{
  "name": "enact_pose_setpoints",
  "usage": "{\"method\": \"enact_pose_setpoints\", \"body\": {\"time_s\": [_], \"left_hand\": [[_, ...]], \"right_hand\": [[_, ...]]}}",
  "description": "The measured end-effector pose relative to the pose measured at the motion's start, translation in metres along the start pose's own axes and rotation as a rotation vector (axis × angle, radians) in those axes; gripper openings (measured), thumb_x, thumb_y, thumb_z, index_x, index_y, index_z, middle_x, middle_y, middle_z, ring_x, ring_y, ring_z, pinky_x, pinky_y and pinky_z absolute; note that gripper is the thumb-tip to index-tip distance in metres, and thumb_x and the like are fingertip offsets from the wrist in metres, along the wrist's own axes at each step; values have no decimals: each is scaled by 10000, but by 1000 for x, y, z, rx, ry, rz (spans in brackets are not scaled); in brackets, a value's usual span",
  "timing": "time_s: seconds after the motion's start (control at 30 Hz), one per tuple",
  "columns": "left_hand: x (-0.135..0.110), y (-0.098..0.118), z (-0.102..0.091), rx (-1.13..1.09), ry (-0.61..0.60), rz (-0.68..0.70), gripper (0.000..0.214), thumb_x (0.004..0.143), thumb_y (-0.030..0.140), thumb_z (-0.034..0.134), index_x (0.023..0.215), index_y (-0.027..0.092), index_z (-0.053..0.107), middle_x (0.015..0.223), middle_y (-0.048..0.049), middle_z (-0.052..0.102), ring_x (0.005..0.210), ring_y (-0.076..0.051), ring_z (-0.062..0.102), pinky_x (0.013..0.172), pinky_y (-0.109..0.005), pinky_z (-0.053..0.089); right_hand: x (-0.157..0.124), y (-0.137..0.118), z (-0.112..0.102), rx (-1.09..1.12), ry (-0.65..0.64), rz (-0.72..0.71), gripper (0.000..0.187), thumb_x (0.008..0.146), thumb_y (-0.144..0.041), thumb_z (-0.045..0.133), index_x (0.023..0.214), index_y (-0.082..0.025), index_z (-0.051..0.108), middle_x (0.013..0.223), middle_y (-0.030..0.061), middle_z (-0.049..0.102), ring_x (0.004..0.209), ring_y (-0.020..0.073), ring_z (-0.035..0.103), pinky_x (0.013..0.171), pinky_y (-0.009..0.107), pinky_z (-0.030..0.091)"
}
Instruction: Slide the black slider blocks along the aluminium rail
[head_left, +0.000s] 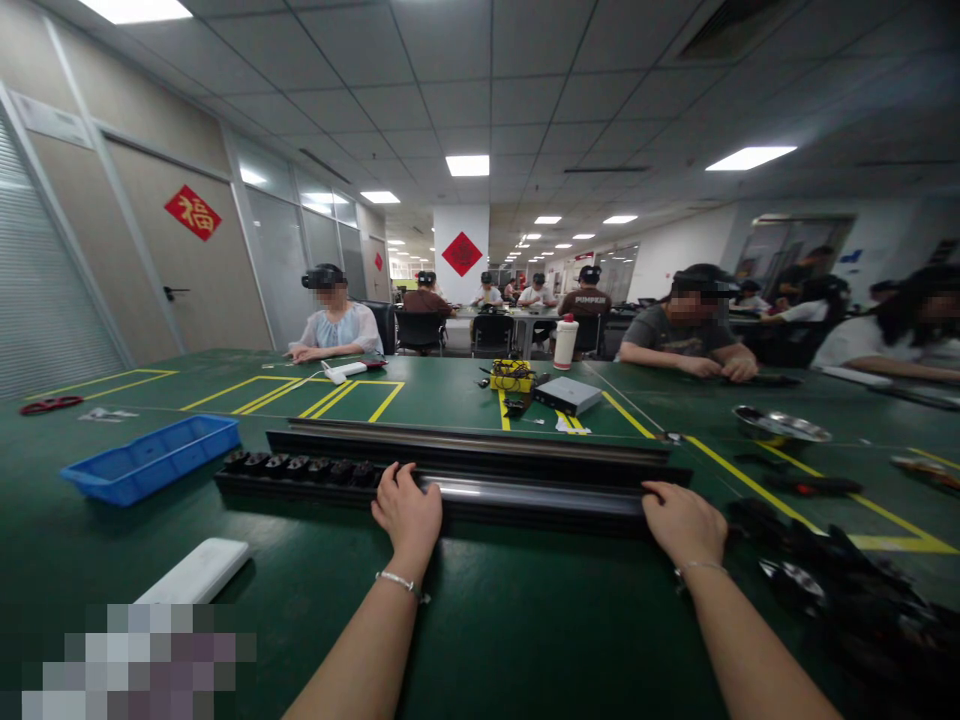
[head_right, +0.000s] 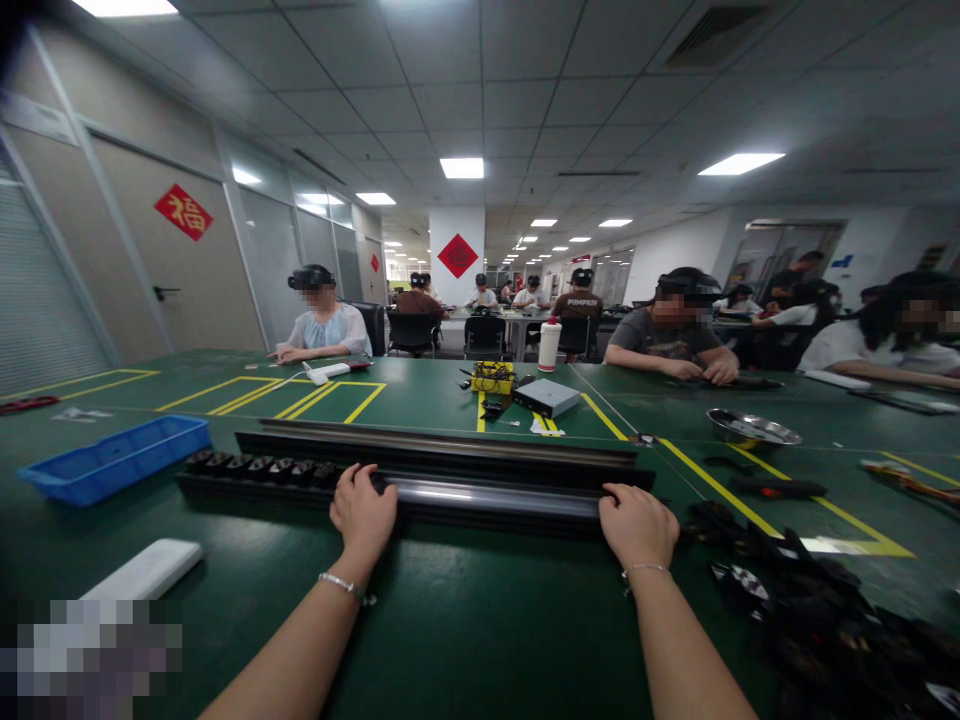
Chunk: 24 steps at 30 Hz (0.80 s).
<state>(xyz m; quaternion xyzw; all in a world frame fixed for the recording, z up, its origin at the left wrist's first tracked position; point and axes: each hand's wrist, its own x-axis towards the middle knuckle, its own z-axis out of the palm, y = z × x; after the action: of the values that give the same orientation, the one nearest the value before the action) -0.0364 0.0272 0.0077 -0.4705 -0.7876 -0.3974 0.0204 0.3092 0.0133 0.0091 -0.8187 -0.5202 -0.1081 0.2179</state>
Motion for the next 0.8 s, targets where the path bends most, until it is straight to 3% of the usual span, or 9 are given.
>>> {"method": "enact_pose_setpoints", "body": {"time_s": [0.33, 0.57, 0.8], "left_hand": [[-3, 4, -5, 26, -47, 12, 346, 777, 250, 512, 1112, 205, 583, 1317, -96, 478, 1194, -270, 457, 1024, -472, 323], [-4, 3, -2, 37, -65, 11, 363, 788, 254, 498, 1141, 212, 574, 1405, -102, 401, 1248, -287, 408, 1037, -504, 301], [-4, 2, 0, 32, -79, 21, 366, 783, 261, 493, 1136, 219, 580, 1399, -91, 417, 1250, -287, 408, 1048, -525, 285]], "right_hand": [[1, 2, 4, 34, 23, 20, 420, 800, -307, 346, 1031, -249, 691, 1174, 36, 636, 1125, 223, 510, 971, 406, 321], [2, 13, 12, 10, 123, 190, 421, 785, -397, 403, 1064, -260, 686, 1230, 99, 570, 1187, 290, 442, 992, 467, 308], [3, 16, 4, 119, 33, 315, 483, 784, -433, 382, 1152, -259, 641, 1351, 107, 475, 1224, 353, 399, 944, 539, 352]]}}
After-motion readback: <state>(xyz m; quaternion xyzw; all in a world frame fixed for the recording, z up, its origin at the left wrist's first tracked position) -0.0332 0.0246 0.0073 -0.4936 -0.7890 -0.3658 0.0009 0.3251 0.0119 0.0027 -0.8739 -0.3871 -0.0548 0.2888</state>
